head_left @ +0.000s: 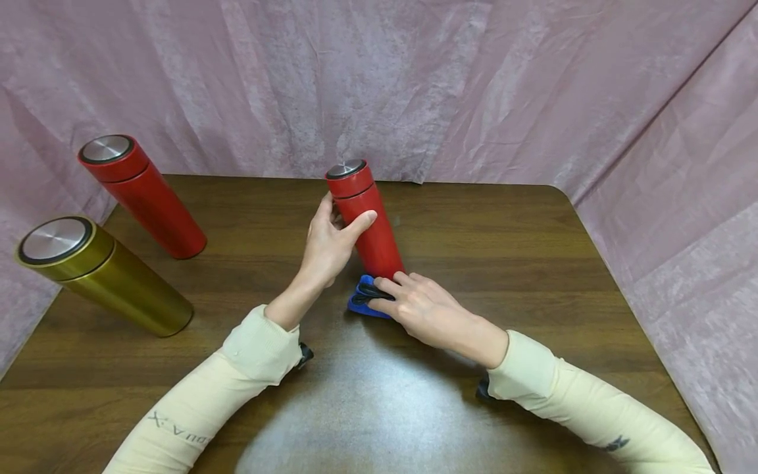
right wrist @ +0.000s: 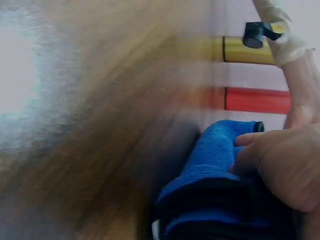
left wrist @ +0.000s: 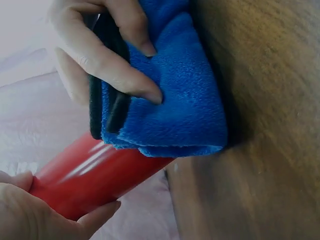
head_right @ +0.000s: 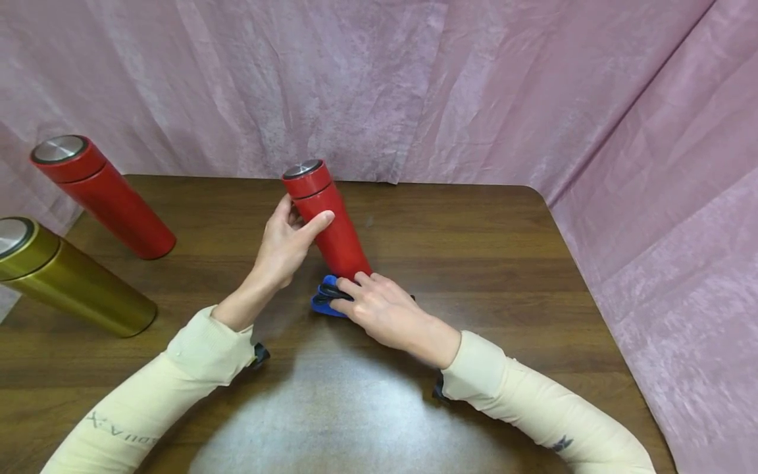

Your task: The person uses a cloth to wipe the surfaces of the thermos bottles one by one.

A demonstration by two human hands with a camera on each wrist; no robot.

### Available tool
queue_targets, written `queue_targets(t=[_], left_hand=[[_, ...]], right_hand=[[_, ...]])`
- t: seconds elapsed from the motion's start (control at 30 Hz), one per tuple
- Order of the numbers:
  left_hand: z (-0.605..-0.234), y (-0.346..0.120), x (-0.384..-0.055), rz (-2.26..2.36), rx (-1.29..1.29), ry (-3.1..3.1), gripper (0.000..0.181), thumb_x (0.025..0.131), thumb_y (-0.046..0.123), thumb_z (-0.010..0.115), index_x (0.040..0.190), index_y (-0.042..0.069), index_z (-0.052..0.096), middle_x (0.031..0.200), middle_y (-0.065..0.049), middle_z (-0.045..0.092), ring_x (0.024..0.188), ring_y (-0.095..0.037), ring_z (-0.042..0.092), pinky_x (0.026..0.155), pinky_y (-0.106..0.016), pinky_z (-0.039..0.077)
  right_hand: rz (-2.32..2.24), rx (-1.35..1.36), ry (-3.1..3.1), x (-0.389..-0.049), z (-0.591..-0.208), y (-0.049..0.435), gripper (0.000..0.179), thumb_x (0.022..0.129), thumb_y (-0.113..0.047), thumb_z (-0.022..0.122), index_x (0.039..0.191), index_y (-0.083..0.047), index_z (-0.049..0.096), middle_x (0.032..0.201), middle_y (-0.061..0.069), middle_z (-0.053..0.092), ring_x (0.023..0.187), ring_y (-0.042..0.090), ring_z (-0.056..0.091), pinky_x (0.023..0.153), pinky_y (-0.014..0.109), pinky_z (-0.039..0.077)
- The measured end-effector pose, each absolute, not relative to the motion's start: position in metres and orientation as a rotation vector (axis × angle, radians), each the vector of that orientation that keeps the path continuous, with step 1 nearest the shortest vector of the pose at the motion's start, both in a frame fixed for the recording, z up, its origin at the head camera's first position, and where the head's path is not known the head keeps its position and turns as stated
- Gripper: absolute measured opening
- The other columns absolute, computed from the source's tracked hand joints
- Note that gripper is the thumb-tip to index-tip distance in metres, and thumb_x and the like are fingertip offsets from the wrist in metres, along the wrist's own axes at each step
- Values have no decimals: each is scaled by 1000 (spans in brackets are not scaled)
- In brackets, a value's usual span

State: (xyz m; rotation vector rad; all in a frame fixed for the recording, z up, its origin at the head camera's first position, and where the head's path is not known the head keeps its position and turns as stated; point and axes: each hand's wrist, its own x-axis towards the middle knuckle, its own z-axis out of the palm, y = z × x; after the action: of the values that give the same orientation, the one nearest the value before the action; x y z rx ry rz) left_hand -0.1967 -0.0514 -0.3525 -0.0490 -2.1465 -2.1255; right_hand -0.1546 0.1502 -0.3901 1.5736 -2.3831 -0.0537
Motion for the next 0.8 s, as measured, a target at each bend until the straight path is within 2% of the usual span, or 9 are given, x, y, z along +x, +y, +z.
queue_targets(t=[0.1, 0.27, 0.37, 0.47, 0.53, 0.7, 0.8], left_hand=[[-356, -54, -196, -2149, -9, -2074, 63, 96, 21, 75, 150, 10, 44, 130, -12, 64, 115, -23, 65, 97, -40, 56], [-351, -59, -196, -2250, 59, -1856, 59, 96, 16, 74, 147, 8, 46, 126, -12, 65, 111, -22, 66, 89, -38, 60], [-345, -64, -196, -2321, 66, -1697, 54, 96, 13, 73, 144, 8, 48, 126, -11, 63, 110, -23, 66, 86, -37, 61], [-342, -70, -195, -2373, 83, -1557, 48, 97, 11, 72, 139, 8, 50, 125, -11, 62, 109, -25, 66, 83, -35, 61], [-340, -75, -194, -2398, 100, -1485, 45, 97, 12, 72, 137, 8, 51, 125, -11, 62, 107, -27, 66, 81, -35, 61], [-338, -82, -190, -2467, 137, -1350, 43, 99, 16, 70, 137, 9, 50, 130, -11, 60, 107, -27, 64, 83, -40, 58], [-337, -83, -187, -2527, 166, -1293, 44, 101, 19, 69, 139, 11, 48, 131, -11, 60, 106, -26, 65, 87, -42, 56]], right_hand=[[67, 1583, -2429, -155, -386, 155, 36, 88, -1, 75, 121, -17, 75, 127, 10, 64, 93, 26, 63, 76, 35, 57], [584, 1525, -2592, -153, -376, 177, 38, 93, -3, 74, 128, -18, 73, 137, 12, 62, 118, 26, 64, 93, 41, 58], [957, 1398, -2603, -148, -373, 192, 40, 95, -4, 74, 133, -18, 70, 137, 10, 61, 117, 22, 64, 89, 38, 59], [1275, 1188, -2549, -143, -373, 202, 42, 95, -1, 73, 134, -15, 69, 129, 7, 63, 106, 19, 63, 81, 30, 58], [1463, 982, -2489, -141, -374, 206, 43, 95, 2, 72, 135, -11, 67, 126, 9, 63, 104, 20, 62, 81, 27, 58], [1868, 452, -2246, -138, -377, 201, 44, 99, 3, 65, 142, -2, 57, 138, 17, 56, 116, 25, 61, 89, 27, 58], [1968, 319, -2105, -137, -380, 193, 44, 100, 4, 64, 142, 1, 52, 142, 17, 52, 120, 26, 59, 91, 27, 58]])
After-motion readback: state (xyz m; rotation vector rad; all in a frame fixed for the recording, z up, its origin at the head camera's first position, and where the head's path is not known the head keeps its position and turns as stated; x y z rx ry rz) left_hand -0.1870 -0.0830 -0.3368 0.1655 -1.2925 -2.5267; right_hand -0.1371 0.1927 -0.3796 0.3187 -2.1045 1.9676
